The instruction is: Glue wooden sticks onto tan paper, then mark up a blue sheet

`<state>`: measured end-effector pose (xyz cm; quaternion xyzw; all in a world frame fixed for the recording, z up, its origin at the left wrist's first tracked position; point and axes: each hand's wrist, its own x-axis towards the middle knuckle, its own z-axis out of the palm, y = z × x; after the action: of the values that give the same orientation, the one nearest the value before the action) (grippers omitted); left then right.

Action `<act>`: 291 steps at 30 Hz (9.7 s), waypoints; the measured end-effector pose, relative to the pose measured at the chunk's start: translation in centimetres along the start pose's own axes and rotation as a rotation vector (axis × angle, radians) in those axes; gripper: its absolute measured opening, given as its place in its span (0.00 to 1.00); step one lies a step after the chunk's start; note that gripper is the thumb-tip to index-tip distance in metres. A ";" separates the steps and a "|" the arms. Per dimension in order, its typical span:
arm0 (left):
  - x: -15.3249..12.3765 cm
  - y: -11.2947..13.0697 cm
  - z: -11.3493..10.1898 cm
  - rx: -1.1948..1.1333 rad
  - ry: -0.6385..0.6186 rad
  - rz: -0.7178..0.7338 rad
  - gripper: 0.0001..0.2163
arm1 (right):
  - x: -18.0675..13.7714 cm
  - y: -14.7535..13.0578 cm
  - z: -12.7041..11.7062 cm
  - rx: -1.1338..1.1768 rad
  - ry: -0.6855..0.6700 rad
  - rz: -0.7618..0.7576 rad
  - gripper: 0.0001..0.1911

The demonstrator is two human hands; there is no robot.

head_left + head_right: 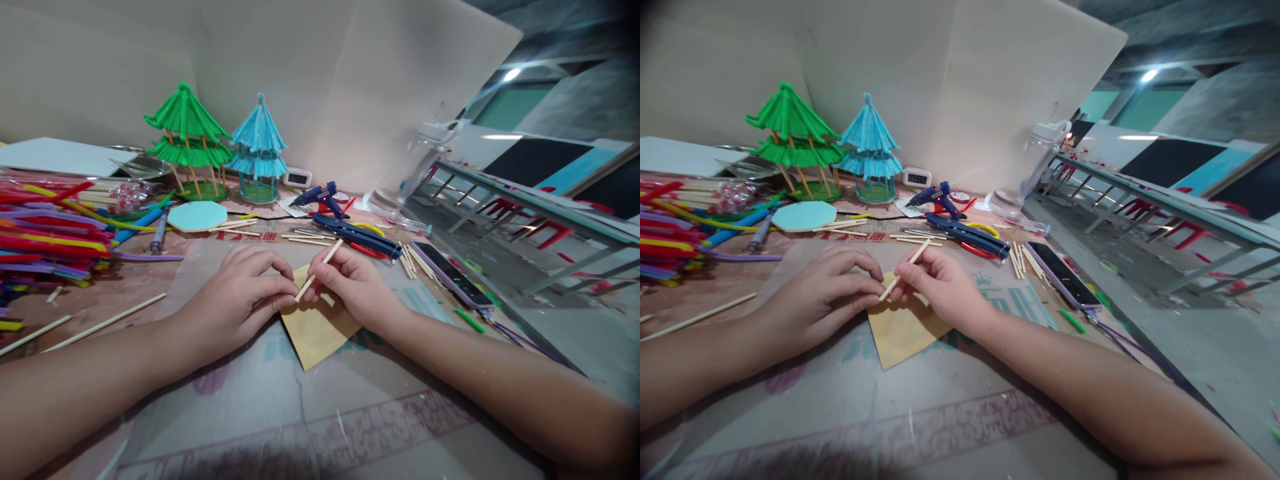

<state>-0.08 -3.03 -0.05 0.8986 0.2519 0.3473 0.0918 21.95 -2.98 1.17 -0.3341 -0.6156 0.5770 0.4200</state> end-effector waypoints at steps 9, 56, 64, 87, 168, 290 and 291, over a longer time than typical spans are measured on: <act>0.1 0.3 -0.1 -0.011 0.013 -0.011 0.08 | 0.1 0.0 0.1 0.007 0.009 0.002 0.16; -0.1 -0.1 0.6 0.060 -0.193 -0.256 0.09 | -0.8 -0.8 -0.2 -0.826 -0.135 -0.368 0.09; 0.0 -0.2 0.5 0.063 -0.214 -0.263 0.09 | 0.2 -0.7 -0.5 -1.218 -0.258 -0.419 0.06; 0.0 -0.3 0.7 0.045 -0.212 -0.249 0.08 | 0.7 -0.4 -0.8 -1.049 -0.307 -0.408 0.07; 0.1 0.3 -0.1 -0.019 -0.059 -0.008 0.11 | 0.3 -0.2 -0.1 -0.024 -0.019 0.030 0.17; 0.0 -0.6 1.1 0.030 -0.189 -0.233 0.09 | 1.2 -0.2 -1.7 -1.065 -0.154 -0.371 0.07; 0.0 -0.6 1.1 0.035 -0.184 -0.236 0.09 | 1.4 -0.1 -1.8 -1.024 -0.082 -0.333 0.07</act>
<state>0.40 -2.55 -1.06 0.8922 0.3525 0.2458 0.1389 23.03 -0.98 1.43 -0.3715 -0.8786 0.1411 0.2648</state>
